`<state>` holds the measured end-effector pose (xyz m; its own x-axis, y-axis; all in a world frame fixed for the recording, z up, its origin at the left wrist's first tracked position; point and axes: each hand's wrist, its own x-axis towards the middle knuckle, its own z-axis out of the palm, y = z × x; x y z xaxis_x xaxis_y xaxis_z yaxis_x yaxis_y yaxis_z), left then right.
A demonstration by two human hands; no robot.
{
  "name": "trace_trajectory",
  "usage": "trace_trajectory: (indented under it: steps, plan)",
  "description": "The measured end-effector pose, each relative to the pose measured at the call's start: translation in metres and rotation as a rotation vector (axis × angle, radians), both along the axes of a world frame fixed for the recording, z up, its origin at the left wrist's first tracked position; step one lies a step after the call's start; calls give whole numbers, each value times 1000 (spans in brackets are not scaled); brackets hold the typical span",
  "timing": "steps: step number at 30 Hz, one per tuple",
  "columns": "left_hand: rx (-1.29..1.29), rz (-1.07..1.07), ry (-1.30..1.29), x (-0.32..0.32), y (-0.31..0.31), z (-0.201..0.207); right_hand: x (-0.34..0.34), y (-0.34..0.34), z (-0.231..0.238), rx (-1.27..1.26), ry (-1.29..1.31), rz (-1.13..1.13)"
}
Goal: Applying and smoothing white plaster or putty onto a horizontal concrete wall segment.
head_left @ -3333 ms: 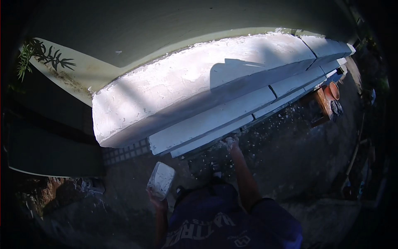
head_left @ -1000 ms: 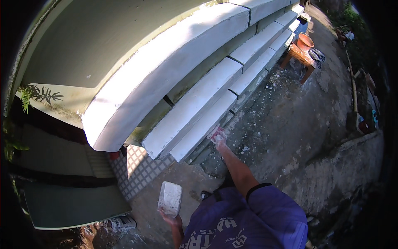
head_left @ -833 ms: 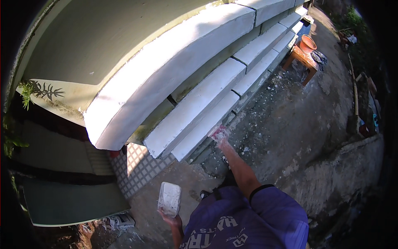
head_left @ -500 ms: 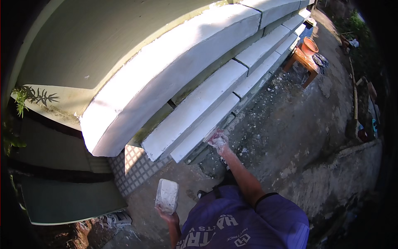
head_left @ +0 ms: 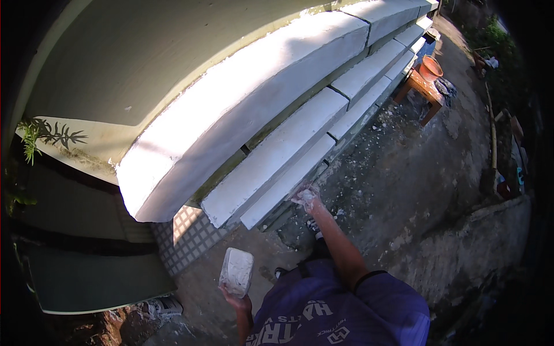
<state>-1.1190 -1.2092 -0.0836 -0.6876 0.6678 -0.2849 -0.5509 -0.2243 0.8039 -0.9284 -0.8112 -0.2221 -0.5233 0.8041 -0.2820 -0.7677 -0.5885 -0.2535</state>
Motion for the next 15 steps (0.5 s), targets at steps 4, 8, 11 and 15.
trace_trajectory:
  steps: [4, 8, 11, 15]
  plan:
    - [-124, -29, 291, -4, -11, -20, 19, -12, -1, -90, -414, 9]
    - [6, 31, -70, -3, -5, -2, -28, -1, -3, -204, -450, 41]
    - [-196, -12, 297, -6, -14, -11, -39, 1, 16, -119, -420, -45]
    - [-103, 38, 73, -17, -23, -16, -11, -6, 42, -120, -507, 81]
